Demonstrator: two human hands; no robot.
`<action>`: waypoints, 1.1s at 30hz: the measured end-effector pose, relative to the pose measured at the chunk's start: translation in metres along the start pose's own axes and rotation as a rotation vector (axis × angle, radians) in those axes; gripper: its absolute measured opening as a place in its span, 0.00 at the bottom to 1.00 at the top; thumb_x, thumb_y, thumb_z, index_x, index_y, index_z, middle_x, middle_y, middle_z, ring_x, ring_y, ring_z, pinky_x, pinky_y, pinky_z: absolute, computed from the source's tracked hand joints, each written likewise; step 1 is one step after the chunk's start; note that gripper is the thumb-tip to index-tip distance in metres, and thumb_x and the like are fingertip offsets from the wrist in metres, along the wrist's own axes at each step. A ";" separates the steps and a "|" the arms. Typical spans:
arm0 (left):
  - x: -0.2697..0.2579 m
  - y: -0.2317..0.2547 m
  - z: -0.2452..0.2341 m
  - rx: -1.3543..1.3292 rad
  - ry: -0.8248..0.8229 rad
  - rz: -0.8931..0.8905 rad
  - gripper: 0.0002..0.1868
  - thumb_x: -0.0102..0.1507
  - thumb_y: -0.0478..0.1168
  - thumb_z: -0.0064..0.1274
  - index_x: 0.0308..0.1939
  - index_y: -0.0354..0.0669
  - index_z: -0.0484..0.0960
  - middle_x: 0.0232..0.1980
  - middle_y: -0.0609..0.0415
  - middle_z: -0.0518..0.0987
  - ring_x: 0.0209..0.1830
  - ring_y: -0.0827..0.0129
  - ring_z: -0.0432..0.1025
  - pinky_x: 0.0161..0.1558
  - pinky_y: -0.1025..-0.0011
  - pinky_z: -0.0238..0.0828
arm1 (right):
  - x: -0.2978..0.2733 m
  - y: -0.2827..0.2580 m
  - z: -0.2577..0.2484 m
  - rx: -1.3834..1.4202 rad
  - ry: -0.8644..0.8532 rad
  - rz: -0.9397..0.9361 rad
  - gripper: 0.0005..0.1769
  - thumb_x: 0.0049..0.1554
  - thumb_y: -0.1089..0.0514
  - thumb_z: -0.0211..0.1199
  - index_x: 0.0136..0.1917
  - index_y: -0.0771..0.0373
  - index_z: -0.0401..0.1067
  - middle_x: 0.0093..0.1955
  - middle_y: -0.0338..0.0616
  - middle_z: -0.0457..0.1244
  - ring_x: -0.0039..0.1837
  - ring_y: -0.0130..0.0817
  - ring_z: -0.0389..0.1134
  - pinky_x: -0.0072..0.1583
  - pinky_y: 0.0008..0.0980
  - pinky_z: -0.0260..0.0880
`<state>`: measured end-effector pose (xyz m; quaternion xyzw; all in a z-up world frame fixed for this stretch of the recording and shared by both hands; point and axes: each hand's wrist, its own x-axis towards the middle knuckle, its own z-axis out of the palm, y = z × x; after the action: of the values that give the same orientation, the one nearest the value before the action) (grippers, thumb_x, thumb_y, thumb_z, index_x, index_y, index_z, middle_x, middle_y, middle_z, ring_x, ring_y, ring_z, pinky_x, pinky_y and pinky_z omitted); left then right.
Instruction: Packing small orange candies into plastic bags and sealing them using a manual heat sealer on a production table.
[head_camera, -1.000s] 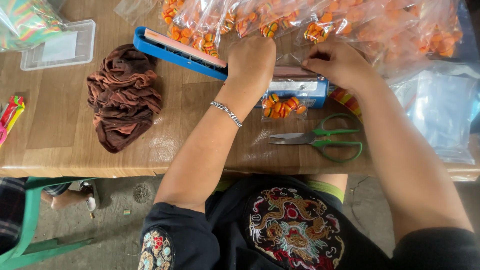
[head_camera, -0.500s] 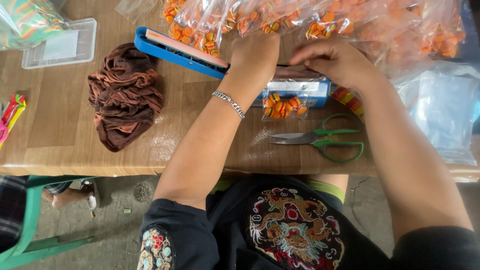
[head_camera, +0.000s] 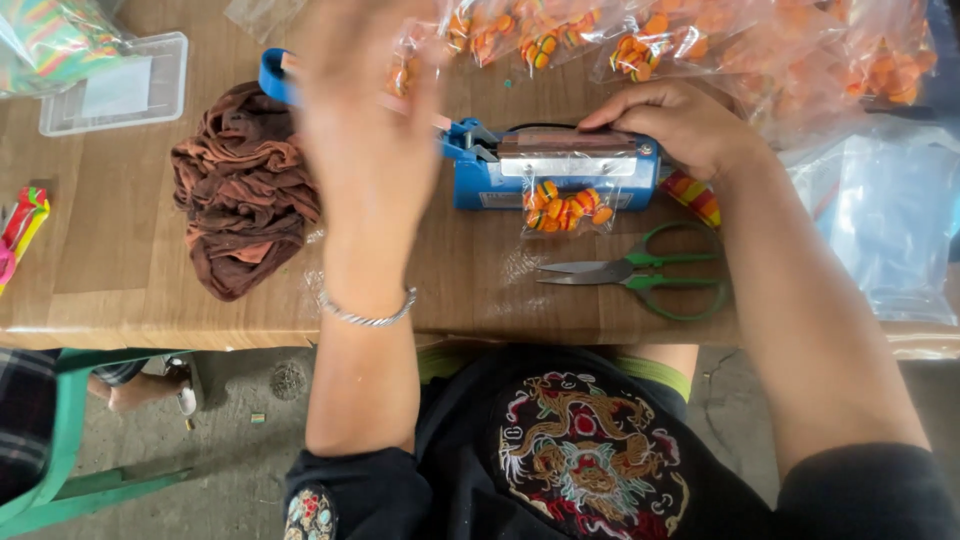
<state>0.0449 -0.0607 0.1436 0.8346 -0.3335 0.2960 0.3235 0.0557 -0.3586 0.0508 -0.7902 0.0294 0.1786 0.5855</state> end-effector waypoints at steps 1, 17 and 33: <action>-0.007 -0.006 -0.014 0.083 0.211 -0.010 0.10 0.73 0.39 0.47 0.55 0.40 0.79 0.56 0.47 0.78 0.57 0.50 0.73 0.58 0.55 0.67 | 0.003 0.004 -0.001 0.007 -0.015 -0.024 0.15 0.62 0.62 0.54 0.56 0.56 0.80 0.52 0.40 0.72 0.51 0.24 0.70 0.52 0.20 0.70; -0.011 -0.041 -0.015 -0.688 -0.043 -0.293 0.22 0.73 0.60 0.42 0.49 0.46 0.75 0.34 0.62 0.67 0.30 0.76 0.71 0.29 0.82 0.61 | 0.009 0.013 -0.006 -0.028 0.000 -0.009 0.14 0.63 0.61 0.54 0.56 0.57 0.79 0.52 0.43 0.71 0.47 0.27 0.68 0.47 0.23 0.67; 0.032 0.023 0.140 0.083 -0.543 0.254 0.16 0.52 0.27 0.63 0.20 0.47 0.72 0.19 0.56 0.72 0.21 0.60 0.70 0.17 0.58 0.63 | 0.008 0.012 -0.001 0.095 0.074 -0.024 0.20 0.52 0.48 0.66 0.57 0.53 0.73 0.58 0.37 0.70 0.60 0.28 0.70 0.62 0.31 0.70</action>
<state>0.0857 -0.1885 0.0879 0.8473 -0.4972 0.1136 0.1485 0.0606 -0.3619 0.0375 -0.7679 0.0499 0.1407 0.6229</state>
